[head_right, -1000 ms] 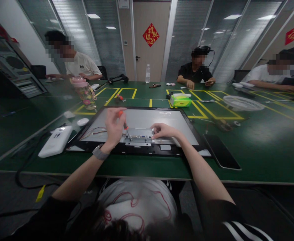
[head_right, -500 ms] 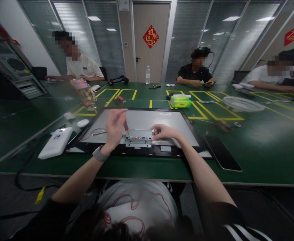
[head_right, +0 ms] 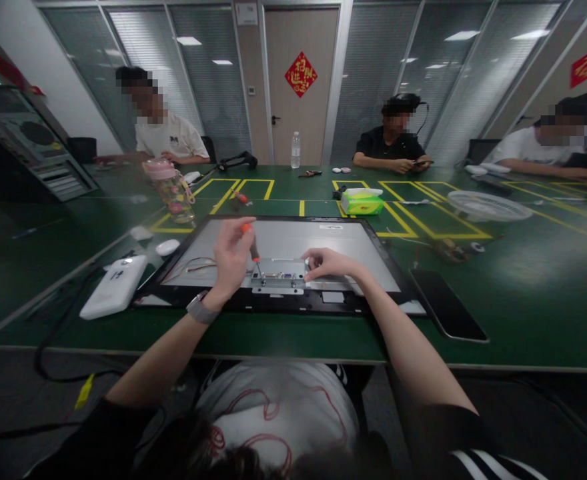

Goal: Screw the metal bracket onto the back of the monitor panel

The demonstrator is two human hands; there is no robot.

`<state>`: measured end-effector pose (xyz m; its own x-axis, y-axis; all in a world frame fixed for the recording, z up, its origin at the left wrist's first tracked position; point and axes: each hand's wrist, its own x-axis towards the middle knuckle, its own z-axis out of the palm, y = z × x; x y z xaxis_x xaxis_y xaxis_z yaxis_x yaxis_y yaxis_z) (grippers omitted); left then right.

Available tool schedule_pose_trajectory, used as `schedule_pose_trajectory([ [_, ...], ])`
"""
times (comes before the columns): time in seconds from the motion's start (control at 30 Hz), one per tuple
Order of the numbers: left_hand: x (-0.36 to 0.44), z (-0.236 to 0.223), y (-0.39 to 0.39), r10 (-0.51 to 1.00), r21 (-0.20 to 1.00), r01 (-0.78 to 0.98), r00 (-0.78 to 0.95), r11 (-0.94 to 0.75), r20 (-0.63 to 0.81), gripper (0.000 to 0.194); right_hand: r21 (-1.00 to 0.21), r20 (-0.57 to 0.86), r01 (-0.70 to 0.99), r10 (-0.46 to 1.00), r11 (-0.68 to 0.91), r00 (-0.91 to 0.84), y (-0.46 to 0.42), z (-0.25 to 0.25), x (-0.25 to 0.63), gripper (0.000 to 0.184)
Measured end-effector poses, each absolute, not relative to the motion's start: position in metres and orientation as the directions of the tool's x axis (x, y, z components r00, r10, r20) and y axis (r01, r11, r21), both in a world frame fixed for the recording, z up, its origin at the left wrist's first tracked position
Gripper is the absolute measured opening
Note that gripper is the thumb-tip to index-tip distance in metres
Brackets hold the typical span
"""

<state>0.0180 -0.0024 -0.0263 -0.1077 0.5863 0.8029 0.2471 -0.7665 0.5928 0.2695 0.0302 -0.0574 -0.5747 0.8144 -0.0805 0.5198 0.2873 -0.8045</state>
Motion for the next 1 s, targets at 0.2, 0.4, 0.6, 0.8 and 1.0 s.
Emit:
schedule_pose_trajectory([
  [0.2, 0.0166, -0.0257, -0.0027, 0.596, 0.599, 0.213, -0.084, -0.772, 0.798, 0.028, -0.793, -0.075, 0.531, 0.817, 0.299, -0.572, 0.0312, -0.0586, 0.2704, 0.063],
  [0.4, 0.0182, -0.0276, -0.0008, 0.595, 0.604, 0.256, -0.12, -0.755, 0.795, 0.019, -0.804, -0.054, 0.507, 0.811, 0.311, -0.582, 0.0344, -0.0643, 0.2718, 0.062],
  [0.6, 0.018, -0.0273, -0.002, 0.603, 0.608, 0.203, -0.097, -0.767, 0.792, 0.024, -0.801, -0.058, 0.514, 0.814, 0.308, -0.578, 0.0319, -0.0617, 0.2705, 0.063],
  [0.8, 0.0186, -0.0275, -0.002, 0.593, 0.605, 0.248, -0.131, -0.757, 0.795, 0.019, -0.797, -0.061, 0.519, 0.814, 0.308, -0.578, 0.0302, -0.0584, 0.2694, 0.062],
  [1.0, 0.0181, -0.0244, -0.0036, 0.576, 0.589, 0.26, -0.134, -0.765, 0.806, 0.018, -0.807, -0.056, 0.504, 0.809, 0.308, -0.585, 0.0323, -0.0614, 0.2706, 0.059],
])
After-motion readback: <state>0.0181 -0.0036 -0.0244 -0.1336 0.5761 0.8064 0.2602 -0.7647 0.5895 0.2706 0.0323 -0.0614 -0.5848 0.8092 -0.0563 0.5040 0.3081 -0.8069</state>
